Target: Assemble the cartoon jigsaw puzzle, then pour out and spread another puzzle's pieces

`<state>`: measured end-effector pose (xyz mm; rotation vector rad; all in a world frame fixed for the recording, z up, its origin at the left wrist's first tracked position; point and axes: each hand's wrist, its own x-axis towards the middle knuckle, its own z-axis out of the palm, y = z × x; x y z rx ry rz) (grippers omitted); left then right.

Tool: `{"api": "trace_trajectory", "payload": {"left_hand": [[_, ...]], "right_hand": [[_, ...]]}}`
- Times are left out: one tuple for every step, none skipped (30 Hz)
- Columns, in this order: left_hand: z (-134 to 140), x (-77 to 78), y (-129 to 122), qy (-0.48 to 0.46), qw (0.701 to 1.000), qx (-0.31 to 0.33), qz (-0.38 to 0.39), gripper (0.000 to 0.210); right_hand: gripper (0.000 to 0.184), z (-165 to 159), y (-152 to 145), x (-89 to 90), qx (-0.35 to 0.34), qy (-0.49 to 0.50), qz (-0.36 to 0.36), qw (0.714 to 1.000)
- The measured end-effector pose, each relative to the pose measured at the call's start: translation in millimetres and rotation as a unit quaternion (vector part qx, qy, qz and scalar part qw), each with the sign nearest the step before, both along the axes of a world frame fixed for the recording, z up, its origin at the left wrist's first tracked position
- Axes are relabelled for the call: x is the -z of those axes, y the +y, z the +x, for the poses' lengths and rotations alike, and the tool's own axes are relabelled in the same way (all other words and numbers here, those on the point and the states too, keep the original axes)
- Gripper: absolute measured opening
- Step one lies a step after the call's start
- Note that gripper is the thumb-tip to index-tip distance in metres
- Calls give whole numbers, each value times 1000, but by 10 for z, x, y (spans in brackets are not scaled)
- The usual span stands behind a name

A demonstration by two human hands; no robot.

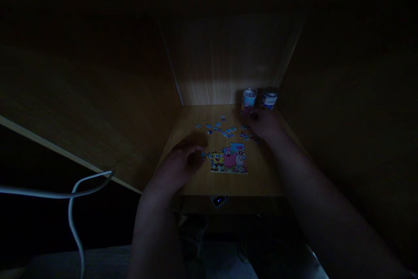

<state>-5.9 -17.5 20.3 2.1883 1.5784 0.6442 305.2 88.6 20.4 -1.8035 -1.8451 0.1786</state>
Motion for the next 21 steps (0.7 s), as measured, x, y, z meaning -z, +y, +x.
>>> {"api": "trace_trajectory", "payload": {"left_hand": [[-1,2,-2,1,1000,1,-1,26],[-3,1,-3,4,1000,0,-5,27],[-7,-3,-4,10,1000,-5,-9,26],[-11,-11,-5,16,1000,-11,-13,25],[-15,-21,-6,23,999,-19,-14,24],[-19,-33,-6,28,999,-26,-15,21],[-20,-46,-5,34,999,-35,-14,19],[-20,-60,-4,40,998,-45,-12,17],[-17,-74,-2,50,997,-57,-13,16],[-13,-86,0,63,995,-73,-17,18],[-9,-97,3,79,992,-92,-23,22],[-5,-105,6,96,989,-109,-32,27],[-3,-111,10,112,985,-122,-41,31],[-4,-115,14,124,983,-130,-48,34],[-8,-118,17,131,981,-136,-51,35],[-15,-120,19,135,979,-142,-49,35],[-26,-123,19,136,979,-146,-45,35],[-38,-128,15,136,978,-154,-40,37],[-52,-135,9,135,977,-163,-39,39],[-68,-147,-1,132,976,-168,-42,40],[-83,-161,-15,128,976,-169,-47,40]], "right_hand": [[39,11,1,-1,4,2,3,1000],[40,22,0,-5,11,3,7,1000],[41,31,-3,-11,18,5,10,1000],[43,38,-8,-20,26,7,11,1000],[45,42,-14,-29,35,9,12,999],[46,43,-21,-38,44,10,12,999],[46,41,-27,-48,51,11,12,999],[46,38,-33,-55,55,9,11,998],[46,35,-36,-61,56,7,9,998],[46,31,-38,-65,54,6,9,998],[46,29,-38,-67,48,7,9,999],[46,28,-35,-66,41,8,11,999],[46,28,-31,-64,34,8,14,999],[45,28,-27,-61,29,7,17,999],[44,29,-23,-57,26,4,19,999],[43,29,-20,-52,23,1,19,1000],[42,29,-19,-48,20,-1,19,1000],[41,27,-20,-45,17,-1,19,1000],[40,24,-22,-43,14,0,21,1000],[39,20,-25,-42,13,1,21,1000],[39,16,-29,-42,14,3,19,1000]]}}
